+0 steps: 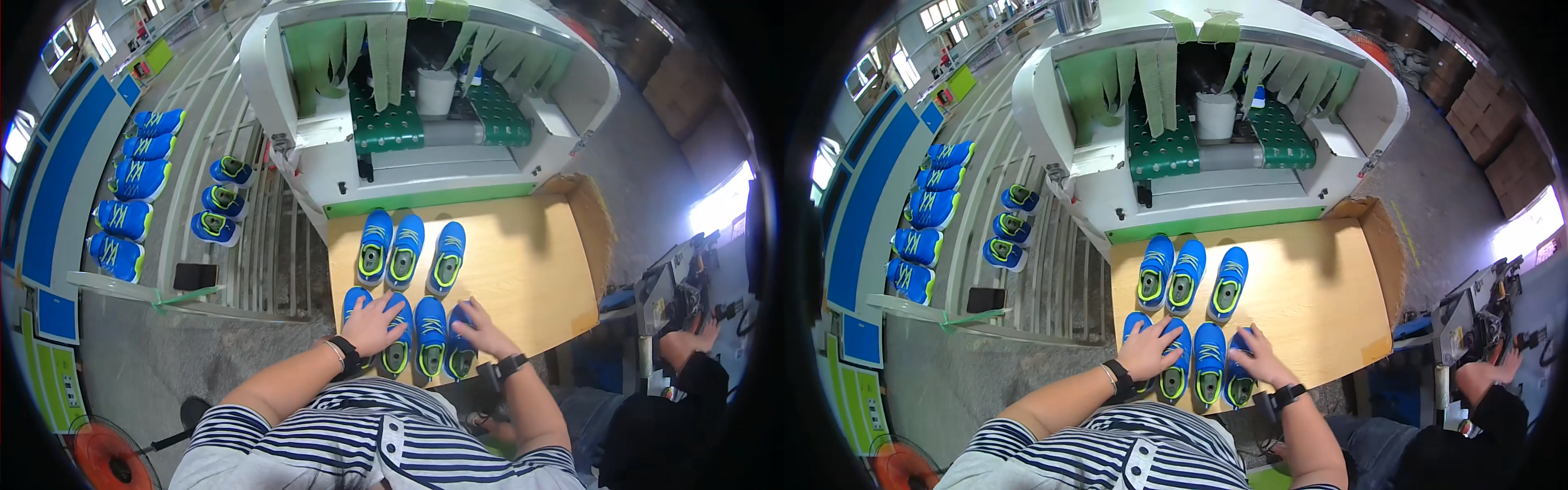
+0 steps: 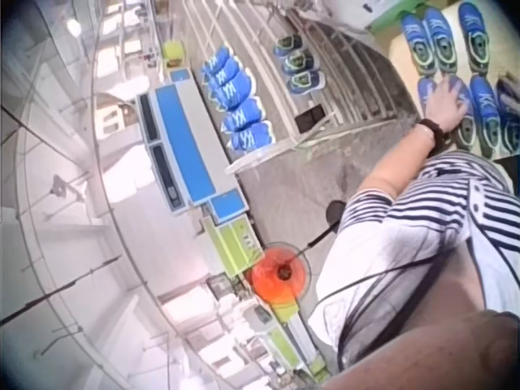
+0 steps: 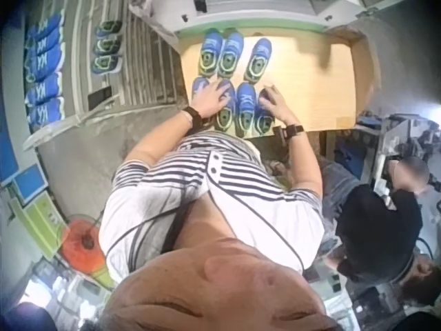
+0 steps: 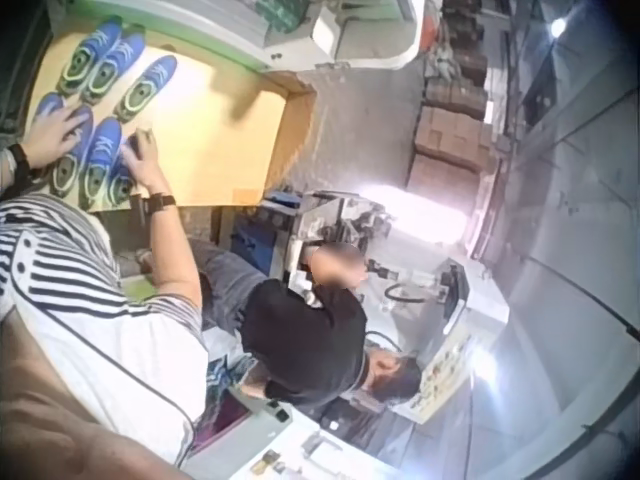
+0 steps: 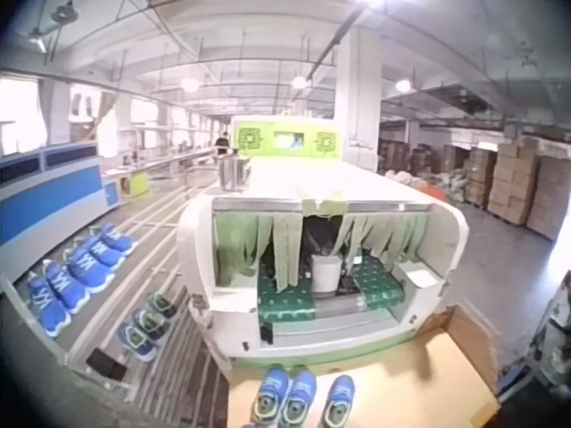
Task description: The person uses a handheld brush to scrub the soles and sides of blue and green sneakers. They pick up shoes from a wooden table, clean them, and place them onto a moving conveyor belt.
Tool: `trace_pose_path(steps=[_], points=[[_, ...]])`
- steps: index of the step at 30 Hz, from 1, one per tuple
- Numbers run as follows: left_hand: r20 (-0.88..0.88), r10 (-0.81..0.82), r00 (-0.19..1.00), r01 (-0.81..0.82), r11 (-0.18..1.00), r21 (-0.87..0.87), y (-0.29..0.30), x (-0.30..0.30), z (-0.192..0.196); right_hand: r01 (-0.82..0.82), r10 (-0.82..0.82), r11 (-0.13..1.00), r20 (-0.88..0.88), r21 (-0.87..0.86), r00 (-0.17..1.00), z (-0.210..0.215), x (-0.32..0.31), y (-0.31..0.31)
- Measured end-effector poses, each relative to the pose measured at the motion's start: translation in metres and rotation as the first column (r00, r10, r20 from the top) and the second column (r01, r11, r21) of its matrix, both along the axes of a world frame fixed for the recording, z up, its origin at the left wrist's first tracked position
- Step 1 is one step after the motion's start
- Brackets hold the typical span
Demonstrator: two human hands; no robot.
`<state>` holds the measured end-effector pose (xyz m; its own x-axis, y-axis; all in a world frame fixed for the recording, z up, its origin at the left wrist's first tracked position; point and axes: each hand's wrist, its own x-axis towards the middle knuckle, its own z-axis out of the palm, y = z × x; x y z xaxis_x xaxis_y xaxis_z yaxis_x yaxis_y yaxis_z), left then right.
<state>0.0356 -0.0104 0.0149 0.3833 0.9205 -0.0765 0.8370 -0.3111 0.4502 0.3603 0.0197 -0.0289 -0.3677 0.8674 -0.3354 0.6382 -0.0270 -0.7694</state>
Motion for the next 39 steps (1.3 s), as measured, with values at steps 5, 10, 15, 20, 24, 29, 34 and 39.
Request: trace_pose_path(steps=[5,10,15,20,24,29,34,39], points=[[-0.002,0.011,1.0,-0.011,1.0,-0.009,-0.001,-0.002,-0.003,0.127,-0.129,0.986,0.013,0.11,0.992,-0.012,-0.022,-0.024],[0.021,0.022,1.0,-0.02,0.995,-0.094,-0.001,-0.001,-0.002,0.2,-0.196,0.961,-0.037,0.193,0.98,-0.016,-0.026,-0.03],[0.275,0.141,0.951,-0.003,0.894,-0.448,0.019,-0.016,-0.006,0.214,-0.211,0.956,-0.036,0.199,0.977,-0.013,-0.027,-0.031],[0.586,0.363,0.724,0.07,0.807,-0.586,0.026,-0.038,-0.028,0.21,-0.21,0.953,-0.021,0.219,0.977,-0.013,-0.029,-0.031],[0.181,0.036,0.983,-0.006,0.987,-0.162,0.009,-0.024,-0.015,0.203,-0.206,0.964,0.001,0.172,0.979,-0.006,-0.029,-0.028],[0.018,-0.095,0.995,0.097,0.982,-0.16,0.008,-0.019,-0.011,0.397,-0.434,0.888,-0.133,-0.233,0.891,0.022,0.002,0.043],[0.018,-0.095,0.995,0.096,0.976,-0.193,0.01,-0.018,-0.007,0.232,-0.401,0.855,0.308,0.463,0.863,-0.001,0.069,0.169],[0.05,-0.089,0.995,0.098,0.972,-0.213,0.011,-0.016,-0.004,0.146,-0.494,0.797,0.495,0.586,0.715,-0.023,0.066,0.19]])
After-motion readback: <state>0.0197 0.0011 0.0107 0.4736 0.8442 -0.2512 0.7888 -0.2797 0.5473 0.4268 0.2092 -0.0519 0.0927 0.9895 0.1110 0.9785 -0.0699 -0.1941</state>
